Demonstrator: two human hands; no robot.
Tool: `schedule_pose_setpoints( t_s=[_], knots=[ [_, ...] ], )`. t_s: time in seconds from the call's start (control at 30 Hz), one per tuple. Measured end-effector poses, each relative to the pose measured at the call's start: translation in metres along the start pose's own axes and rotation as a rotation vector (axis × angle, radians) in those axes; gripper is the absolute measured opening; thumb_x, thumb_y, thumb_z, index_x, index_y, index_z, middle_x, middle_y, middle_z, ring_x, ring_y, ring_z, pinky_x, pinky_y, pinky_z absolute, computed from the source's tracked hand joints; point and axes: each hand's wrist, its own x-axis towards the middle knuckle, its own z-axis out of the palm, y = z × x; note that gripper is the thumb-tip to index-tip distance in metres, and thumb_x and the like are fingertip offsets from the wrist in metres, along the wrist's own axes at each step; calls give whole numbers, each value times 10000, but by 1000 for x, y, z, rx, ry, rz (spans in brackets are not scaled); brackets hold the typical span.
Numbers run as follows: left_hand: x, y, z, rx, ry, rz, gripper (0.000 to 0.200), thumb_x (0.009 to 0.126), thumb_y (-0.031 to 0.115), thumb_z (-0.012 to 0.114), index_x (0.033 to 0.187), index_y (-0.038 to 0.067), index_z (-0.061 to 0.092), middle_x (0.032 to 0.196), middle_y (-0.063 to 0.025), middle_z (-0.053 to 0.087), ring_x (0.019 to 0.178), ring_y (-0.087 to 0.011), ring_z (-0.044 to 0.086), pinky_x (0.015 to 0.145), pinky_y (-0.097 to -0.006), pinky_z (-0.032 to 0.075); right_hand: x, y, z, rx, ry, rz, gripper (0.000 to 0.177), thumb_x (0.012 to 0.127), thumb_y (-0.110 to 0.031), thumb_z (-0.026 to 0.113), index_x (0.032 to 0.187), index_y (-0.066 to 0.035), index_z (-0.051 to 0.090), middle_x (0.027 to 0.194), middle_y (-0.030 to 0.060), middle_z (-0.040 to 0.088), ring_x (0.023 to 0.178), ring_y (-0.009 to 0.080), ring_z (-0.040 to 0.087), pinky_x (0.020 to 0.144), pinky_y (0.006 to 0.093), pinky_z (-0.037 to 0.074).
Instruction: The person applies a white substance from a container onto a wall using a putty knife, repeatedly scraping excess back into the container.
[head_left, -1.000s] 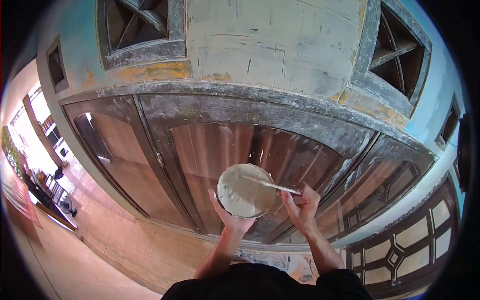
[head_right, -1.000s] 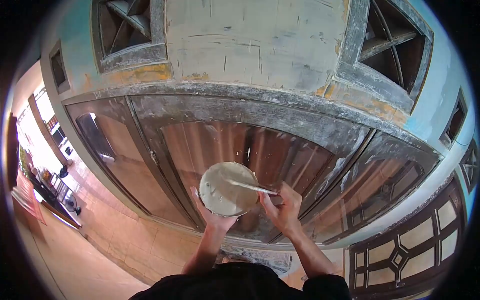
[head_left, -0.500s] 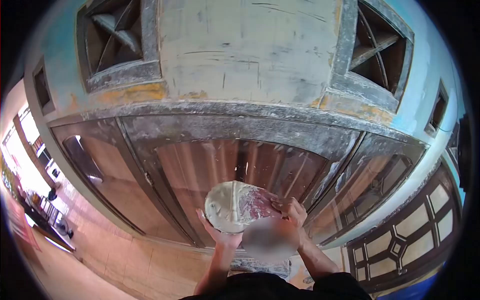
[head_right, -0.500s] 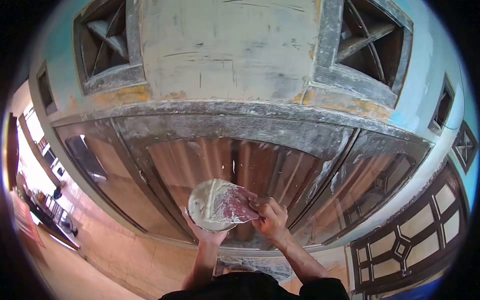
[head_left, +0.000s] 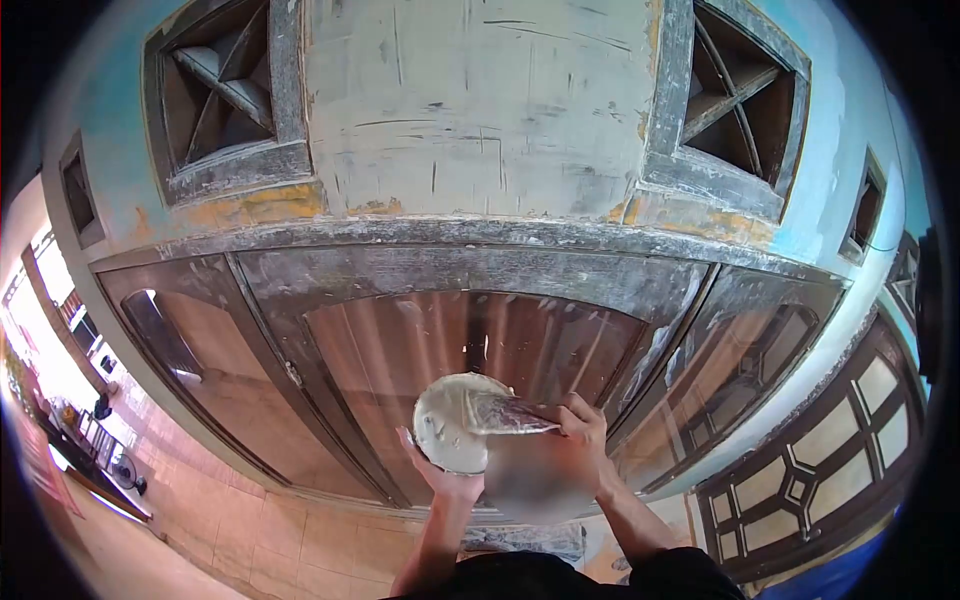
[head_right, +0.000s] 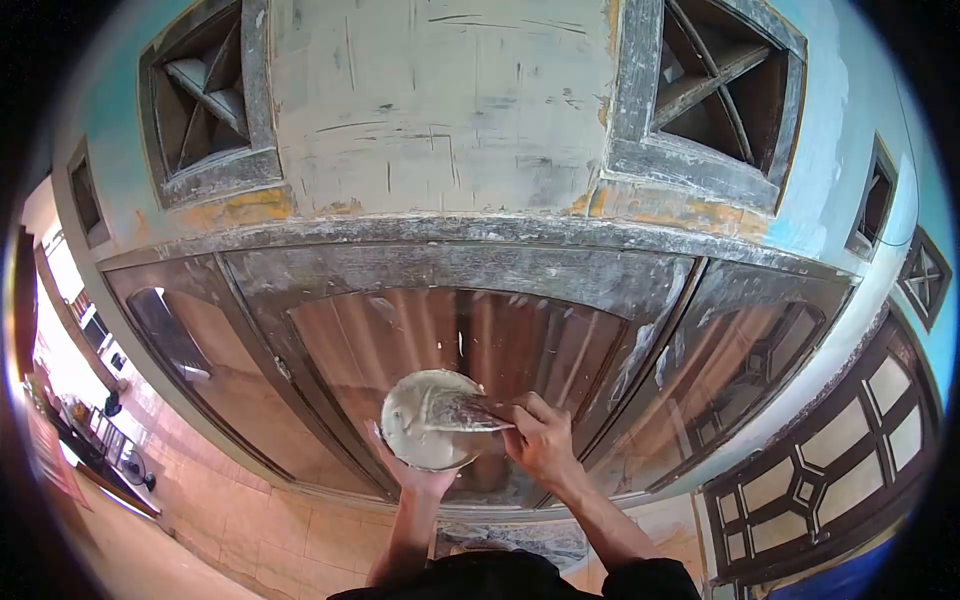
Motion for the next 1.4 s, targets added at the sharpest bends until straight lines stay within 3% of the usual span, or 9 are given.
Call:
schedule_pose_setpoints(
  t_s=[0.27,0.33,0.5,0.67,0.8,0.9,1.03,1.23,1.4],
  knots=[
    [3,4,-6,-85,24,-16,836,763,775,343,1342,177,416,1375,-68,402,1228,-323,387,1002,-547,304,24,8,-5,-22,-70,-28,126,743,-30,658,863,-5,626,685,83,558,548,188,594,476,288,453],
    [2,7,-1,-85,2,-26,835,763,771,350,1338,169,422,1367,-65,413,1213,-322,409,1007,-524,315,49,-1,-14,289,-194,295,88,821,-55,649,827,16,598,712,60,561,555,132,599,473,258,447],
    [-2,14,12,-114,-43,-17,837,766,770,345,1340,165,422,1367,-71,413,1214,-332,411,1008,-522,320,95,-1,-27,560,-228,327,111,870,-64,610,909,38,599,735,45,626,522,73,564,451,231,440],
    [-12,17,17,135,0,93,812,784,762,316,1339,179,420,1367,-71,415,1238,-339,399,994,-562,326,212,-47,-59,357,-93,103,179,859,-125,644,874,39,574,712,60,600,477,84,558,424,240,429],
    [-12,19,9,-44,11,-40,829,756,784,344,1330,194,436,1365,-68,423,1230,-345,409,987,-580,322,312,-79,-63,239,-56,-181,292,845,-245,673,853,30,576,678,81,609,490,110,587,435,248,448],
    [-8,21,-3,-65,-45,-23,825,747,787,352,1328,207,439,1384,-58,400,1248,-341,385,996,-580,306,373,-100,-58,186,-34,-188,338,828,-301,678,882,25,606,675,93,646,540,117,626,531,231,511],
    [-17,27,-1,-127,-43,-35,821,748,784,351,1331,211,431,1391,-53,387,1265,-330,361,1011,-580,281,399,-119,-42,140,-78,-124,403,828,-358,674,938,23,604,689,70,625,591,100,612,574,221,510],
    [-25,33,-3,-79,-40,11,817,740,790,368,1329,228,439,1376,-23,402,1251,-299,383,1027,-540,279,384,-118,-12,22,-101,-168,331,823,-265,678,807,44,560,652,123,659,577,183,681,536,252,541],
    [-17,33,-14,-73,-25,34,857,730,805,339,1346,213,411,1408,-57,359,1282,-330,338,1019,-612,239,389,-128,0,2,-67,-225,358,824,-289,678,769,40,547,636,132,647,569,189,674,528,270,533]
  ],
)
